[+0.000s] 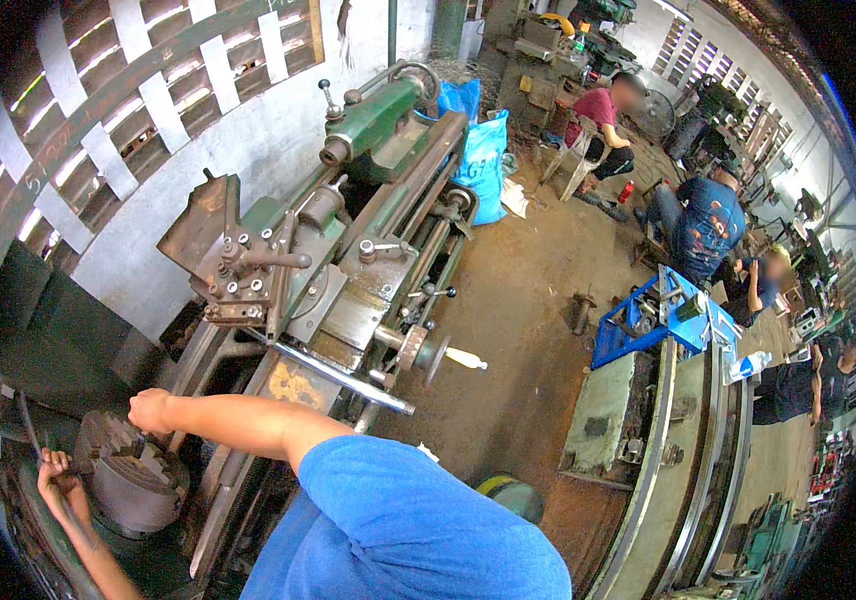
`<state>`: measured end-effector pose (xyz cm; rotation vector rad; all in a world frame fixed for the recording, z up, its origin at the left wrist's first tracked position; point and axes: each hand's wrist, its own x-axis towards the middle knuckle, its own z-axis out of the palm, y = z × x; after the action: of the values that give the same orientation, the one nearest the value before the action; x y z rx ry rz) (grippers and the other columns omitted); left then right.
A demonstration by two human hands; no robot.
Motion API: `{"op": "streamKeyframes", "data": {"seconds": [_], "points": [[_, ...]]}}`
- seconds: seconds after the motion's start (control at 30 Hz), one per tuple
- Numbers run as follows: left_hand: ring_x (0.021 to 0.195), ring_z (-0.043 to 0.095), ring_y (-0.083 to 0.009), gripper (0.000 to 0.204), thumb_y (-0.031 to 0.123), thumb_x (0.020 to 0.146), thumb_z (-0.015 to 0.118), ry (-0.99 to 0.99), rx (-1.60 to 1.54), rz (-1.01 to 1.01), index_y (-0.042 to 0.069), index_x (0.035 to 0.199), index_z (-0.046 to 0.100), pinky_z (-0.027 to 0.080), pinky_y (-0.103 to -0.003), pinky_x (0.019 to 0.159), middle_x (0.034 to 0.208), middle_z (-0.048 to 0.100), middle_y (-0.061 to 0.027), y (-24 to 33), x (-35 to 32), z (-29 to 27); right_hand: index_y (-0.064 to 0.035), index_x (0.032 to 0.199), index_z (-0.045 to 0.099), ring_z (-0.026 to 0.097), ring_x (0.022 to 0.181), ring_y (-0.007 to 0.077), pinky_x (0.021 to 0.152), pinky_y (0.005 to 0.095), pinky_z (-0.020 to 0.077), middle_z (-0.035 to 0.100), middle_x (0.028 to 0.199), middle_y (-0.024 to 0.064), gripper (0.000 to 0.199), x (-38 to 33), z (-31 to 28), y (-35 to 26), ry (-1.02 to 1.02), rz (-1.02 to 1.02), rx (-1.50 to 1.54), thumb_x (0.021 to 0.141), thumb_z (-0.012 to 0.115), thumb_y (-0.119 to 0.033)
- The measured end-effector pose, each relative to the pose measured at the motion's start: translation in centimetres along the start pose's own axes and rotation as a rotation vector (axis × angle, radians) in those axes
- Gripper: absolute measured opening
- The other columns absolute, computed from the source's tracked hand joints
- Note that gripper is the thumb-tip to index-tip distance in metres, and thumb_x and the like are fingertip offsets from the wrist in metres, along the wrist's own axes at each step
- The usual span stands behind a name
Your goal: The person operates a metal lathe, using a wrench to tighten the chuck and a metal bar to adjust the machine. They then use a caliper to measure a small metal part.
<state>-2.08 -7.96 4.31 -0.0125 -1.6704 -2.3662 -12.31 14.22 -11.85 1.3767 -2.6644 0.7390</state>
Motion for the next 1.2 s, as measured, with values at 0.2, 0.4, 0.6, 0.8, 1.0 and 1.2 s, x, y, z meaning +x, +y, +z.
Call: {"op": "streamKeyframes", "data": {"seconds": [0.2, 0.4, 0.6, 0.8, 1.0, 1.2], "points": [[0.091, 0.056, -0.0189, 0.016, 0.017, 0.091, 0.063, 0.701, 0.034, 0.118, 0.004, 0.101, 0.062, 0.046, -0.036, 0.088, 0.097, 0.062, -0.0066, -2.4, 0.5, 4.7, -0.0054, 0.081, 0.076, 0.073, 0.077, 0.0311, 0.072, 0.0448, 0.0595, 0.074, 0.08, 0.0133, 0.016, -0.7, -1.4, -0.5, -0.108, -0.028, -0.017, 0.08, 0.07, -0.021], [0.062, 0.046, -0.0137, 0.016, -0.009, 0.069, 0.057, 0.493, 0.027, 0.276, 0.007, 0.064, 0.053, 0.036, -0.031, 0.061, 0.068, 0.05, -0.0016, -1.7, -0.5, 7.0, -0.0036, 0.084, 0.075, 0.071, 0.087, 0.0405, 0.078, 0.0494, 0.0569, 0.072, 0.089, 0.0231, 0.022, -0.5, -2.3, 1.4, -0.003, -0.031, -0.071, 0.088, 0.07, -0.024], [0.063, 0.046, -0.014, 0.016, -0.007, 0.072, 0.06, 0.482, 0.049, 0.219, 0.005, 0.063, 0.053, 0.035, -0.03, 0.063, 0.068, 0.05, -0.0018, -0.6, -2.1, 7.6, -0.0005, 0.093, 0.075, 0.071, 0.093, 0.0423, 0.085, 0.0491, 0.0582, 0.071, 0.094, 0.0286, 0.014, -1.2, -2.4, -0.2, -0.085, -0.015, -0.004, 0.087, 0.067, -0.011], [0.086, 0.055, -0.0157, 0.012, 0.011, 0.091, 0.07, 0.137, -0.119, 0.252, 0.002, 0.095, 0.064, 0.043, -0.029, 0.084, 0.088, 0.058, -0.003, -1.2, -3.6, 6.2, 0.0003, 0.093, 0.075, 0.071, 0.095, 0.042, 0.085, 0.0487, 0.0581, 0.071, 0.095, 0.0287, 0.016, -1.1, -1.9, 0.4, -0.053, 0.001, 0.031, 0.09, 0.071, -0.014], [0.104, 0.061, -0.0178, 0.032, 0.013, 0.09, 0.078, 0.124, -0.027, 0.307, 0.001, 0.115, 0.062, 0.045, -0.034, 0.098, 0.107, 0.067, -0.0058, -1.4, -4.9, 4.4, -0.0023, 0.091, 0.075, 0.067, 0.087, 0.0455, 0.075, 0.051, 0.0543, 0.068, 0.085, 0.0272, 0.018, -0.7, -0.9, 1.3, 0.027, -0.059, 0.12, 0.091, 0.073, -0.02], [0.081, 0.064, -0.0156, 0.024, 0.006, 0.079, 0.089, 0.664, 0.188, 0.558, 0.003, 0.091, 0.068, 0.05, -0.03, 0.075, 0.089, 0.07, -0.0062, -3.4, -3.0, 8.7, -0.005, 0.097, 0.077, 0.067, 0.089, 0.0442, 0.077, 0.0485, 0.0538, 0.069, 0.088, 0.0264, 0.017, -1.9, -2.3, 2.1, 0.003, 0.021, 0.127, 0.091, 0.073, -0.02]]}}
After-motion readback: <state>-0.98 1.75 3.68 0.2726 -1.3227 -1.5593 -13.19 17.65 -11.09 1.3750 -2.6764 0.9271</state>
